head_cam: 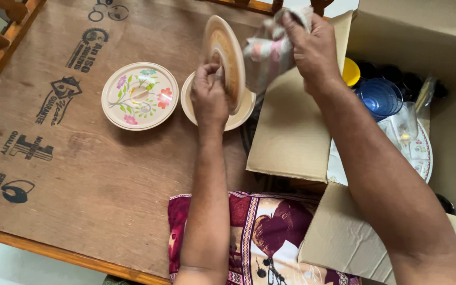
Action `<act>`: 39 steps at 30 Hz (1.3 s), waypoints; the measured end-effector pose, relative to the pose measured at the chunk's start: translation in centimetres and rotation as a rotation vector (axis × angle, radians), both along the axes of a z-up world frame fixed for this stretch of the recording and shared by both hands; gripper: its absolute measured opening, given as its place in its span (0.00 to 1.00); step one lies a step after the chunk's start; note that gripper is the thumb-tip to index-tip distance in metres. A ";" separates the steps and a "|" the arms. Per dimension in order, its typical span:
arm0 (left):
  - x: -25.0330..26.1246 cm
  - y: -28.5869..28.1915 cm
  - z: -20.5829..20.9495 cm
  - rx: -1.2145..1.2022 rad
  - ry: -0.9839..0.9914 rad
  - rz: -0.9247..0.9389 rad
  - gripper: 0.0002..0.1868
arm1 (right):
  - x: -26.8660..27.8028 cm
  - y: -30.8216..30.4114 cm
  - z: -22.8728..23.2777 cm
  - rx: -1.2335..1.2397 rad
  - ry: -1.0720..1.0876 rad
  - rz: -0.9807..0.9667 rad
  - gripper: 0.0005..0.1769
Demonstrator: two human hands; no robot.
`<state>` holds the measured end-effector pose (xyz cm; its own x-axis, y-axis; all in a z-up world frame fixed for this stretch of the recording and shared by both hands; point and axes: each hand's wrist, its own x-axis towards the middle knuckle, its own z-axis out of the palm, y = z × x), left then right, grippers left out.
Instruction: The person wipes several plastic bowls and plates with a cloth. They handle the items one by one, wiping the interior and exterior surfaces before placing them on a wooden table.
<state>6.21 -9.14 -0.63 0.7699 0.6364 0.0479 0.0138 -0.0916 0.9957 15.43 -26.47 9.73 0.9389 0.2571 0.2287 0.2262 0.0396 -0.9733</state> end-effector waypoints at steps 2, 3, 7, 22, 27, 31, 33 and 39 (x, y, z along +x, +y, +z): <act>0.5 -0.1 -1.1 -0.624 -0.381 -0.288 0.19 | -1.1 0.7 0.5 0.227 -0.093 0.139 0.18; 0.7 -0.1 -1.7 -0.938 -0.566 -0.431 0.22 | -2.1 1.3 0.8 0.340 -0.137 0.210 0.21; 0.5 -0.2 -2.4 -1.020 -0.709 -0.640 0.29 | -6.8 2.6 2.3 0.150 -0.225 0.661 0.37; -1.2 -3.3 0.9 -1.268 -0.861 -0.909 0.45 | -6.3 5.7 0.9 -0.714 -0.591 -0.012 0.44; -2.7 -3.0 1.5 -1.537 -1.184 -0.654 0.42 | -9.5 7.5 1.1 -0.826 -0.881 0.520 0.40; -2.6 0.3 2.8 -1.388 -1.103 -0.680 0.43 | -9.7 7.4 1.1 -1.026 -0.961 0.419 0.37; -2.4 0.9 3.3 -1.369 -1.087 -0.697 0.44 | -8.2 6.6 0.6 -1.068 -0.910 0.252 0.35; -2.0 -3.0 3.2 -1.385 -0.914 -0.789 0.46 | -3.8 4.4 -0.1 -0.741 -0.649 -0.157 0.33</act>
